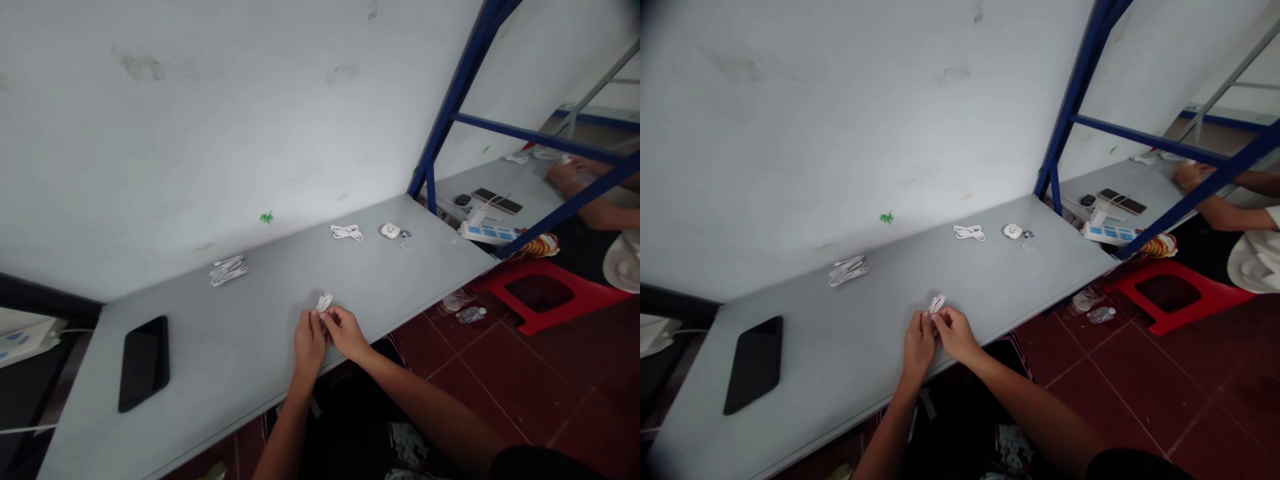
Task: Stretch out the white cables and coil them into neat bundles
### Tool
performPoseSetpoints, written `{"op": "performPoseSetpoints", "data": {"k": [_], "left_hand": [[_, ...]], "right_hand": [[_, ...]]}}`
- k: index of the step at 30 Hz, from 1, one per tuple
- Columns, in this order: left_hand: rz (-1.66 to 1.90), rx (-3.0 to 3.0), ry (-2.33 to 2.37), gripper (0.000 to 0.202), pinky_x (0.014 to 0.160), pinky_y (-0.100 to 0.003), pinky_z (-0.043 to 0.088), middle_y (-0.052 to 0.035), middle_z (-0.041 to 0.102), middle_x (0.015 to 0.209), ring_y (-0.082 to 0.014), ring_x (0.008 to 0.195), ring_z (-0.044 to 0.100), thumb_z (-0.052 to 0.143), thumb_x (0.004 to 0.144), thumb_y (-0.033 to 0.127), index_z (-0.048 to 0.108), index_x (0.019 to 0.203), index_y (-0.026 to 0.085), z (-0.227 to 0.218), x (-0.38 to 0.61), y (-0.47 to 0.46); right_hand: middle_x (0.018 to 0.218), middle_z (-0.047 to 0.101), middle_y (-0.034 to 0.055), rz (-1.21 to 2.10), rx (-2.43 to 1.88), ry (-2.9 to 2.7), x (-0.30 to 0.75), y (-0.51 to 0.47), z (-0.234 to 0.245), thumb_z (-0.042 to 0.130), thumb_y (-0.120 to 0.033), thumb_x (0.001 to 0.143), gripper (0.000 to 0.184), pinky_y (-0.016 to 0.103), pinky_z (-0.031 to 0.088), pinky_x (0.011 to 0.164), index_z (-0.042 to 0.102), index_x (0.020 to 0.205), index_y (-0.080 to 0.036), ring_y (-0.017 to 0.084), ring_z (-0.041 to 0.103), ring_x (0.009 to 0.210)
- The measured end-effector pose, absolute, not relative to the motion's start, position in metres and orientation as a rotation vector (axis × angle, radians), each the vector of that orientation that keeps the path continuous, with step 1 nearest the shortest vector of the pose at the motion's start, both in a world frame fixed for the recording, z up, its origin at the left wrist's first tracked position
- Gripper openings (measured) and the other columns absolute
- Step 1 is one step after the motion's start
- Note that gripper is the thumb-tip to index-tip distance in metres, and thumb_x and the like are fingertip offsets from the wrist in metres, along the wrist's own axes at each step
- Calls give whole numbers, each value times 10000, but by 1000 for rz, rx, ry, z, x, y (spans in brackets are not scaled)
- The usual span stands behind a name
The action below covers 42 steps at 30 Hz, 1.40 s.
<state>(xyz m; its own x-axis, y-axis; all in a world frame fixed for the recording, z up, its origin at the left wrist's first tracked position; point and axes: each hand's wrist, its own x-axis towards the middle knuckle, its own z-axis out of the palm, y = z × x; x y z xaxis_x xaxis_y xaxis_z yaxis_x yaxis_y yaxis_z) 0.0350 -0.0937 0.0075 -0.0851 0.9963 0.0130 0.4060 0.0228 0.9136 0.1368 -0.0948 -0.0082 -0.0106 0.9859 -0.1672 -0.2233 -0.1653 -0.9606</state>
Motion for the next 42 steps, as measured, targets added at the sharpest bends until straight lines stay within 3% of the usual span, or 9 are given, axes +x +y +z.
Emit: {"op": "performPoseSetpoints", "data": {"k": [7, 15, 24, 29, 34, 42], "left_hand": [[1007, 1621, 1454, 270, 629, -301, 477, -64, 679, 808, -184, 691, 637, 422, 953, 414, 542, 977, 172, 10, 31, -95], [961, 1673, 1472, 243, 546, -272, 419, -35, 657, 696, -164, 571, 590, 414, 966, 377, 558, 939, 183, 4, 30, -90], [982, 1574, 1425, 327, 621, -276, 464, -45, 686, 748, -163, 647, 611, 447, 952, 401, 669, 956, 160, 3, 23, -85], [1019, 1516, 1395, 352, 646, -284, 512, -61, 743, 842, -172, 680, 658, 482, 942, 397, 704, 1079, 161, 2, 26, -88], [1181, 1524, 1429, 330, 879, -356, 552, -101, 738, 1139, -228, 995, 704, 539, 915, 330, 707, 1159, 182, -1, 31, -94], [1285, 1569, 1464, 286, 855, -375, 574, -97, 766, 1038, -219, 921, 723, 553, 911, 322, 749, 1072, 191, -4, 32, -99]], "right_hand": [[604, 608, -12, 1523, -1115, -790, 142, -82, -8, 724, -590, 709, 414, 268, 497, 493, 590, 708, -199, 134, 555, 523], [581, 593, -21, 1444, -1141, -859, 144, -79, -9, 699, -540, 739, 364, 260, 466, 520, 606, 699, -191, 125, 534, 512], [724, 666, 19, 1122, -1258, -1140, 142, -84, -14, 609, -418, 852, 226, 266, 498, 587, 645, 813, -198, 149, 609, 615], [598, 623, -4, 1280, -1304, -1028, 145, -76, -14, 671, -460, 789, 278, 274, 486, 502, 610, 707, -201, 143, 579, 495], [571, 623, -8, 1527, -1219, -821, 147, -67, -10, 769, -498, 681, 348, 267, 492, 475, 601, 650, -195, 126, 560, 463], [556, 597, -13, 1875, -1094, -649, 155, -61, -3, 835, -393, 636, 312, 237, 476, 487, 629, 620, -160, 93, 532, 480]]}}
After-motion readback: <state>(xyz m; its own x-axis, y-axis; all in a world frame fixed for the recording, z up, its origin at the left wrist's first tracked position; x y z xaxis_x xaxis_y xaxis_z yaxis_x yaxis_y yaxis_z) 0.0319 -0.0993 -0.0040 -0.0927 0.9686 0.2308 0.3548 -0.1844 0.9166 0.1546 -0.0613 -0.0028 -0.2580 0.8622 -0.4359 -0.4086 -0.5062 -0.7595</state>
